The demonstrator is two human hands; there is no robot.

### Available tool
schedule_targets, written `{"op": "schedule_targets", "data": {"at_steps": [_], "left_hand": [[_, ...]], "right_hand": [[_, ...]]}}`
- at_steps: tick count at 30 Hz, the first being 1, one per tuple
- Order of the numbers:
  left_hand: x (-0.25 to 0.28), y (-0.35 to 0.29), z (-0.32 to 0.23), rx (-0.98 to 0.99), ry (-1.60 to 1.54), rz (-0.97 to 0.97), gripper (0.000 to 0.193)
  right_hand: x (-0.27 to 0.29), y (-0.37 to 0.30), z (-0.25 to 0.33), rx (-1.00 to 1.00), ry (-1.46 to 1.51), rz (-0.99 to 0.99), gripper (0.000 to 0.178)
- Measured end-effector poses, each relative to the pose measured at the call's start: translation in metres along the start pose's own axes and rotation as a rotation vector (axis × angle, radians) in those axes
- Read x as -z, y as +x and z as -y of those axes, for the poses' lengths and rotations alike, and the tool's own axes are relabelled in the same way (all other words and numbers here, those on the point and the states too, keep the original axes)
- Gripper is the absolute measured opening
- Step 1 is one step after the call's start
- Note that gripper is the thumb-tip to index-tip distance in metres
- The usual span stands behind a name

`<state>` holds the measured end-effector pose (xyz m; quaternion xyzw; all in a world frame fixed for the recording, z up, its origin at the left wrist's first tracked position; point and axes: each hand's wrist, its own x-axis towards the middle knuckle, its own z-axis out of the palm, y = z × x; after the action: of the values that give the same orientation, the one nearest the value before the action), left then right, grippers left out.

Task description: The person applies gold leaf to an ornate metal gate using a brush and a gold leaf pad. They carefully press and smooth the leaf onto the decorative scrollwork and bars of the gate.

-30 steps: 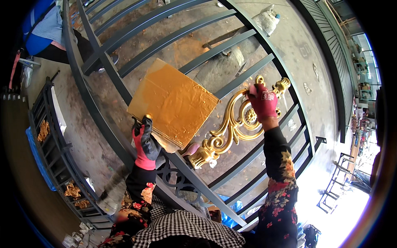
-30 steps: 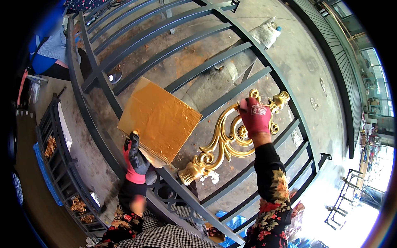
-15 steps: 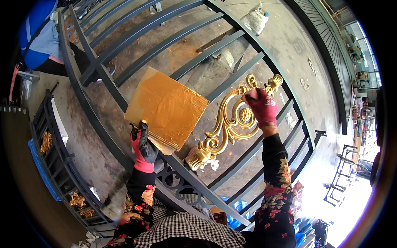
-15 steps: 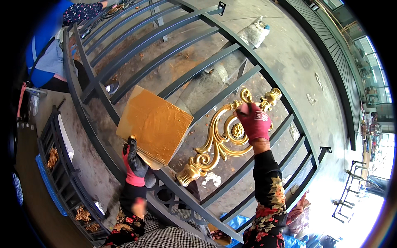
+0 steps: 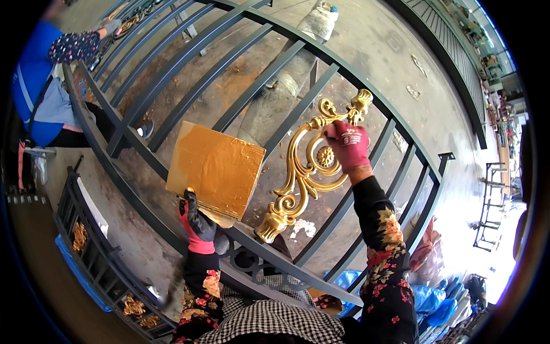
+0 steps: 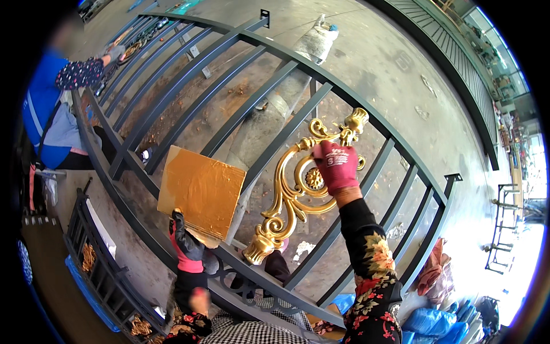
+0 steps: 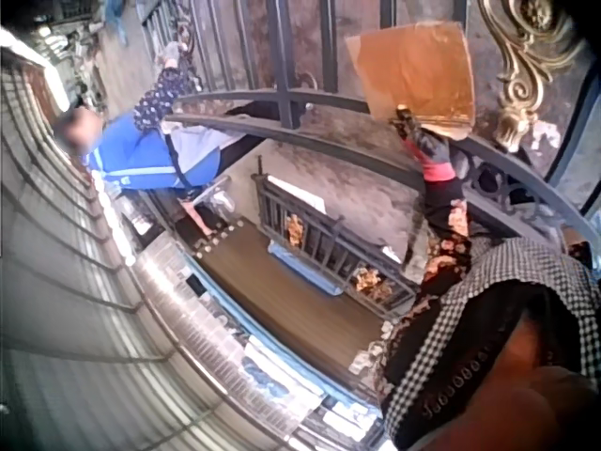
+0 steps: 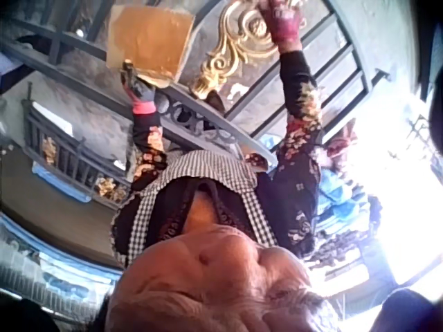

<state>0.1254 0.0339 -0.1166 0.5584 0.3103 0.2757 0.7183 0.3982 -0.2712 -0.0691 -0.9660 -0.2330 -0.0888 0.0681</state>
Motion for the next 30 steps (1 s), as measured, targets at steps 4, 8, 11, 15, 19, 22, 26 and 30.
{"op": "schedule_targets", "data": {"at_steps": [4,8,11,15,19,22,26,30], "left_hand": [[-0.010,-0.003,-0.010,0.042,-0.036,0.000,0.036],[-0.017,-0.003,-0.016,0.118,-0.119,-0.052,0.036],[-0.014,-0.003,-0.016,0.086,-0.080,-0.034,0.037],[-0.014,-0.003,-0.016,0.082,-0.048,-0.031,0.039],[-0.018,-0.004,-0.019,0.107,-0.085,-0.049,0.040],[-0.017,-0.004,-0.021,0.115,-0.107,-0.035,0.040],[-0.009,-0.003,-0.009,0.060,-0.066,-0.028,0.041],[-0.015,-0.003,-0.014,0.071,-0.083,-0.032,0.041]], "right_hand": [[0.006,-0.012,-0.003,-0.017,0.073,0.036,0.020],[0.010,-0.017,-0.012,-0.048,0.131,-0.021,0.017],[0.013,-0.020,-0.006,0.000,0.111,-0.014,0.023],[0.022,-0.018,0.000,-0.247,0.074,0.195,0.027],[-0.005,-0.004,0.006,-0.352,0.059,0.206,0.028],[-0.005,0.001,0.018,-0.433,0.144,0.248,0.033],[-0.004,-0.004,0.021,-0.356,0.211,0.254,0.033],[-0.004,-0.008,0.019,-0.265,0.296,0.277,0.030]]}}
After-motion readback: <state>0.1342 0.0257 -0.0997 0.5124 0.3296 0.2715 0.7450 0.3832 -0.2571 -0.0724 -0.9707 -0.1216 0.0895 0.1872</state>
